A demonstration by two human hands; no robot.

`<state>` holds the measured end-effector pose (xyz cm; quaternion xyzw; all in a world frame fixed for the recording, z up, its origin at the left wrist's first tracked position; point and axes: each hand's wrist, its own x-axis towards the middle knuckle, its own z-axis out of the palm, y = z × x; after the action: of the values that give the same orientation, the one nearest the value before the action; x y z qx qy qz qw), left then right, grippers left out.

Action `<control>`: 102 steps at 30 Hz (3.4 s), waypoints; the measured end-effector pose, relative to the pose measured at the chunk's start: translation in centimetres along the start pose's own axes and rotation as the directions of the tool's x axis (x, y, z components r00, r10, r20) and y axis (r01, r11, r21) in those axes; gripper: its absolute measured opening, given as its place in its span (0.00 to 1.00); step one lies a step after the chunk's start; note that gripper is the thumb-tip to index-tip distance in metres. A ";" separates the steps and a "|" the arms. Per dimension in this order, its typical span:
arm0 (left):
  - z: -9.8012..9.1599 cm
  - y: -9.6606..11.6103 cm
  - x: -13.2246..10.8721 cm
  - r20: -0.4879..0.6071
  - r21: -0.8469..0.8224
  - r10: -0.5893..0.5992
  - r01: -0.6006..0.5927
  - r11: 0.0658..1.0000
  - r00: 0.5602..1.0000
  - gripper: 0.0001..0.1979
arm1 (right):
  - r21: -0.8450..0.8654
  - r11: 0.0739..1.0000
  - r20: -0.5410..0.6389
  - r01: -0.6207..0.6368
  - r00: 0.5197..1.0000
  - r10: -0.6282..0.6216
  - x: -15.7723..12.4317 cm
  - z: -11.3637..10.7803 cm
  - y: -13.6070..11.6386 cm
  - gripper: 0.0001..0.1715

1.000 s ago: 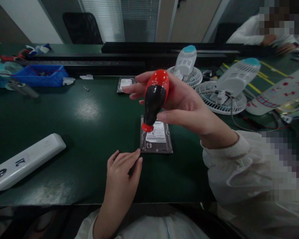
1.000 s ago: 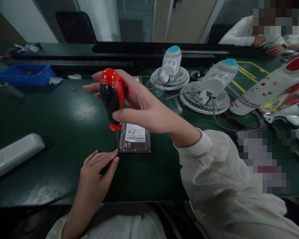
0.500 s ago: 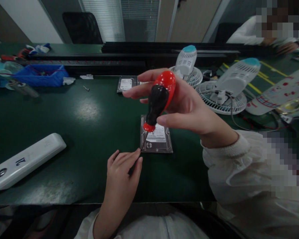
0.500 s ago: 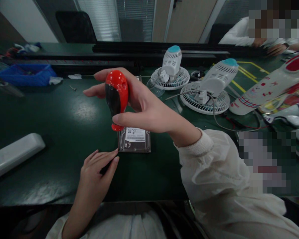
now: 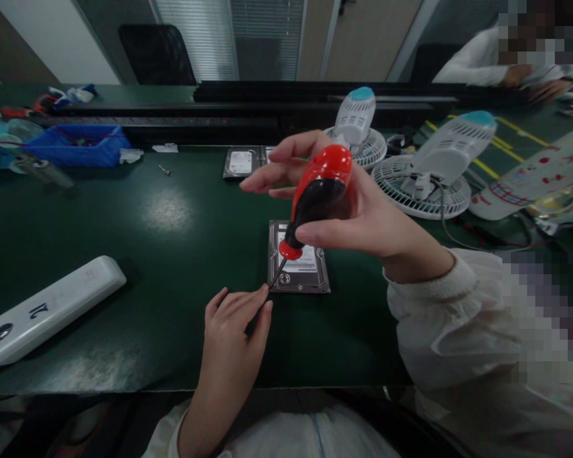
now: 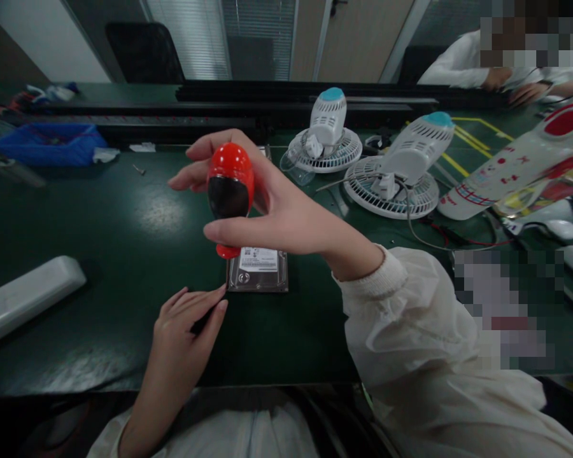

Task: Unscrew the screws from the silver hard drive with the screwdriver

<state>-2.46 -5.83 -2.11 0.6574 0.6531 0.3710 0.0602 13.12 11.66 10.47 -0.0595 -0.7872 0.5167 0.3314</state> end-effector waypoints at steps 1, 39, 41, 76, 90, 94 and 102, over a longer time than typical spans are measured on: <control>0.0 0.0 0.0 0.000 -0.001 0.001 -0.001 1.000 1.000 0.11 | 0.002 1.000 0.014 -0.002 1.000 0.001 0.0 0.0 -0.1 0.34; 0.1 0.0 0.1 -0.006 0.003 0.002 -0.002 1.000 1.000 0.11 | -0.114 0.993 -0.036 0.024 0.999 -0.028 0.2 -0.3 0.6 0.27; 0.1 0.0 0.1 -0.007 0.001 0.003 -0.003 1.000 1.000 0.11 | -0.078 0.996 -0.024 0.043 0.999 -0.045 0.2 -0.3 0.5 0.26; 0.0 -0.2 0.0 -0.011 0.018 0.038 -0.038 0.999 0.999 0.11 | 0.024 0.998 -0.058 0.057 0.997 -0.056 0.3 -0.1 1.0 0.27; -0.2 -0.8 -0.4 0.005 0.006 0.058 -0.058 0.998 0.998 0.13 | 0.037 0.998 -0.033 -0.050 0.998 0.051 0.6 0.1 1.8 0.31; -0.3 -0.7 -0.3 0.010 0.011 0.059 -0.059 0.998 0.998 0.14 | 0.014 0.999 -0.017 -0.040 0.999 0.040 0.5 0.0 2.2 0.36; 0.1 -1.0 -0.2 -0.011 0.017 0.079 -0.079 0.997 0.997 0.12 | 0.118 0.993 0.039 0.021 0.999 -0.026 0.7 -0.2 2.5 0.31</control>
<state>-3.19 -5.83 -2.81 0.6810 0.6300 0.3716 0.0362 12.11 13.26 8.74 -0.0204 -0.7624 0.5595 0.3245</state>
